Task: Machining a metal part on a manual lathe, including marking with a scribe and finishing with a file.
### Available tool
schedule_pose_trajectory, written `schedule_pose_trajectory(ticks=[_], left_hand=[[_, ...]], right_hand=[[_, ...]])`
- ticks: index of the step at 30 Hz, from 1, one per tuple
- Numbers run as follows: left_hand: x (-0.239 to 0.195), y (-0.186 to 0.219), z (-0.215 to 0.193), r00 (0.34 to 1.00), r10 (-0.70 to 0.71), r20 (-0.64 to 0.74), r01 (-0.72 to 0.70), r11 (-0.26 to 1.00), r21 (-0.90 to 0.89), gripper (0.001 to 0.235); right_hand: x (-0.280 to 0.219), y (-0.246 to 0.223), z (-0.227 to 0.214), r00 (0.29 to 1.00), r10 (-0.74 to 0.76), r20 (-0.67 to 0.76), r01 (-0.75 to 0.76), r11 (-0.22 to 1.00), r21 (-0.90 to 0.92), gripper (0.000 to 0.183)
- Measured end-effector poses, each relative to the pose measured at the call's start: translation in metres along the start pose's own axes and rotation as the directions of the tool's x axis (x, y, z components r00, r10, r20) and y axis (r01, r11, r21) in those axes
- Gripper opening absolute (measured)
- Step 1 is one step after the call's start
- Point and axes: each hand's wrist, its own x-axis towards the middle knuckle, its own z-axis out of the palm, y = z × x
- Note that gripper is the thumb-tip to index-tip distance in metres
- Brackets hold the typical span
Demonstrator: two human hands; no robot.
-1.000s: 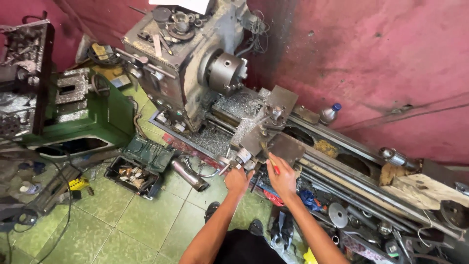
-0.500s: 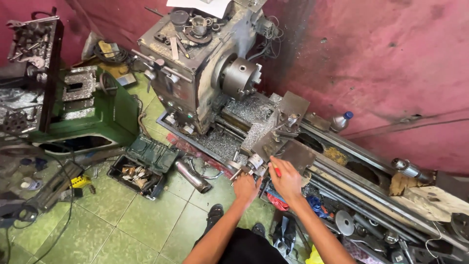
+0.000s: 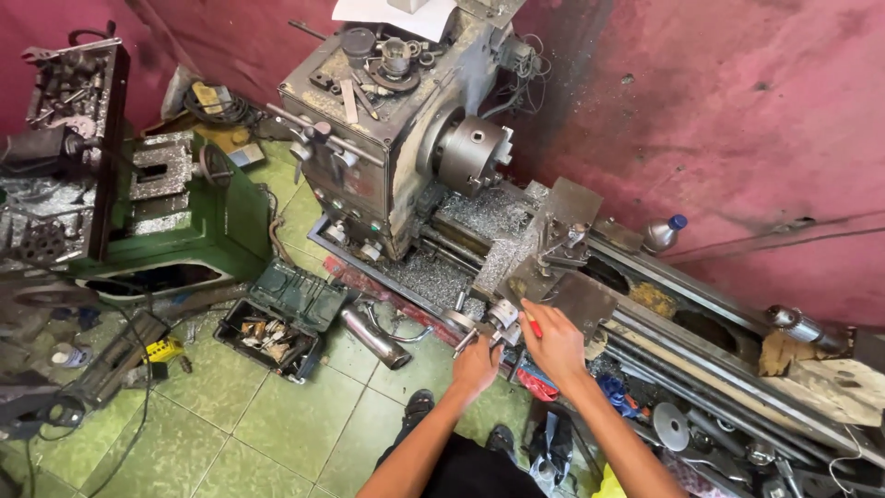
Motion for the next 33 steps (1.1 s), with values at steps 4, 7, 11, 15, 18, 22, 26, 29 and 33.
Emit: schedule_pose_trajectory(ticks=[4,7,11,15,18,22,26,29,33], left_hand=[[-0.001,0.000,-0.010,0.998,0.006,0.066,-0.004,0.999,-0.043,0.043],[-0.002,-0.002,-0.013,0.994,0.009,0.110,-0.003,0.998,-0.057,0.044],[0.006,-0.008,-0.011,0.989,0.015,0.149,-0.004,0.998,-0.070,0.044],[0.005,-0.013,-0.006,0.989,0.049,0.140,-0.042,0.998,-0.052,0.040],[-0.002,-0.004,-0.016,0.992,0.058,0.110,-0.053,0.998,-0.045,0.036],[0.003,-0.005,-0.016,0.990,0.063,0.125,-0.065,0.998,0.005,0.038],[0.006,-0.010,-0.013,0.986,0.055,0.156,-0.061,0.998,0.033,0.040],[0.007,-0.009,-0.016,0.981,0.041,0.188,-0.049,0.998,0.042,0.041],[0.010,-0.011,-0.014,0.979,0.024,0.202,-0.037,0.998,0.058,0.043]], right_hand=[[0.010,0.000,0.002,1.000,0.006,0.003,-0.006,1.000,0.025,0.020],[0.026,-0.003,0.002,1.000,0.006,0.002,-0.006,1.000,0.017,0.019],[0.050,0.004,0.010,1.000,-0.013,-0.009,0.013,0.996,-0.088,0.021],[0.053,0.005,0.016,0.980,0.088,0.177,-0.051,0.977,-0.207,0.025],[0.061,0.000,0.011,0.957,0.141,0.252,-0.086,0.972,-0.220,0.024],[0.078,-0.006,0.012,0.945,0.176,0.276,-0.114,0.968,-0.226,0.026],[0.094,-0.004,0.025,0.913,0.211,0.348,-0.121,0.958,-0.261,0.030],[0.095,0.016,0.053,0.875,0.268,0.403,-0.145,0.940,-0.310,0.035],[0.082,0.057,0.097,0.839,0.322,0.439,-0.145,0.909,-0.390,0.034]])
